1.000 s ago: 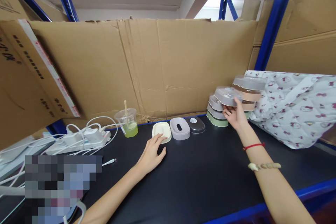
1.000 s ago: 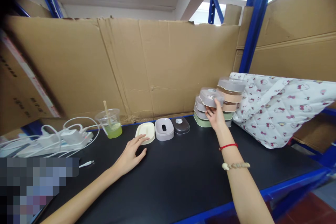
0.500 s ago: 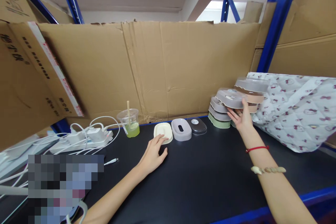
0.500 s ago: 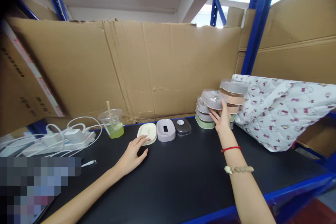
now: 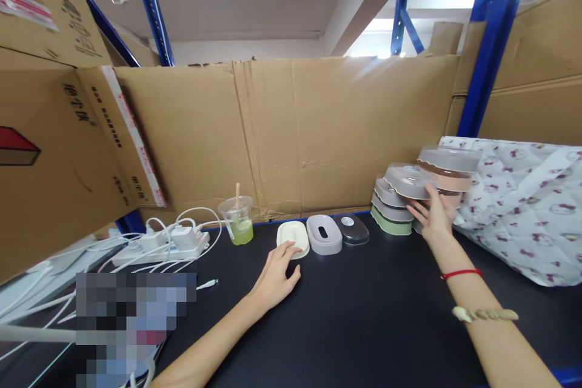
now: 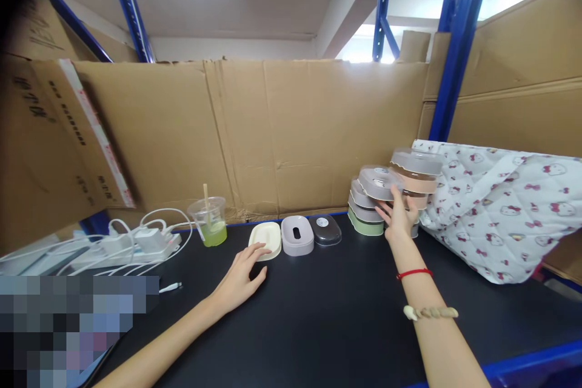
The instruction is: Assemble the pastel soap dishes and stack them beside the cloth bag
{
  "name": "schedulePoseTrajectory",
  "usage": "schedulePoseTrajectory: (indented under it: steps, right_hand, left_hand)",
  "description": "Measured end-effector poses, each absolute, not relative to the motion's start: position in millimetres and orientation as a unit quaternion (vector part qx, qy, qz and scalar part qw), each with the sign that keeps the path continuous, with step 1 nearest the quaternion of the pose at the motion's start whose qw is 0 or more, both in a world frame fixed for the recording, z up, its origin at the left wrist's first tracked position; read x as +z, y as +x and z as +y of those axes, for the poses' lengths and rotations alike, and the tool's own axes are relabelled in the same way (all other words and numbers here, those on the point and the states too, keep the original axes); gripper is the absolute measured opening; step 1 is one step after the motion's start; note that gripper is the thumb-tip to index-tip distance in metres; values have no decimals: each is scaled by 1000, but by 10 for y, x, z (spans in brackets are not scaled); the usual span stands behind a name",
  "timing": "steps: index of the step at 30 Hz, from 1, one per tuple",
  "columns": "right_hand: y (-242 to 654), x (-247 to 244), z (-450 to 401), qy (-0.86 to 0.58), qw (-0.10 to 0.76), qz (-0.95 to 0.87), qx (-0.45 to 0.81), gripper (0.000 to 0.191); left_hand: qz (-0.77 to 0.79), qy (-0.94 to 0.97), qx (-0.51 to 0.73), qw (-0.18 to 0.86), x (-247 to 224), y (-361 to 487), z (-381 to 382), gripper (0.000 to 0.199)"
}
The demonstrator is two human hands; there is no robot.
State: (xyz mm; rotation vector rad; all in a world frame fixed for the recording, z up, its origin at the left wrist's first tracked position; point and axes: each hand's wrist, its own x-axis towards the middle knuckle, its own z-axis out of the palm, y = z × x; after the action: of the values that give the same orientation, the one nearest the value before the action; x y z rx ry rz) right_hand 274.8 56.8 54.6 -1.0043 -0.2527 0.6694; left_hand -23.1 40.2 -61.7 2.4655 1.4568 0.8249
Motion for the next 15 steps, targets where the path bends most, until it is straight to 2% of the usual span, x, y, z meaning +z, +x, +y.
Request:
schedulePoseTrajectory:
  steps: [4,9,15]
  right_hand:
    - [2744,541,561,-476,804,-147,325,16]
    - [2740,554,543,-484,801,-171,308,20]
    - [2709,574,524,-495,800,-186,284,43]
  left_hand:
    - [487,823,282,77,-623,-234,400,35]
    - [484,826,277,83,-620,-226,399,35]
    - [490,823,275,84,-615,-224,383,35]
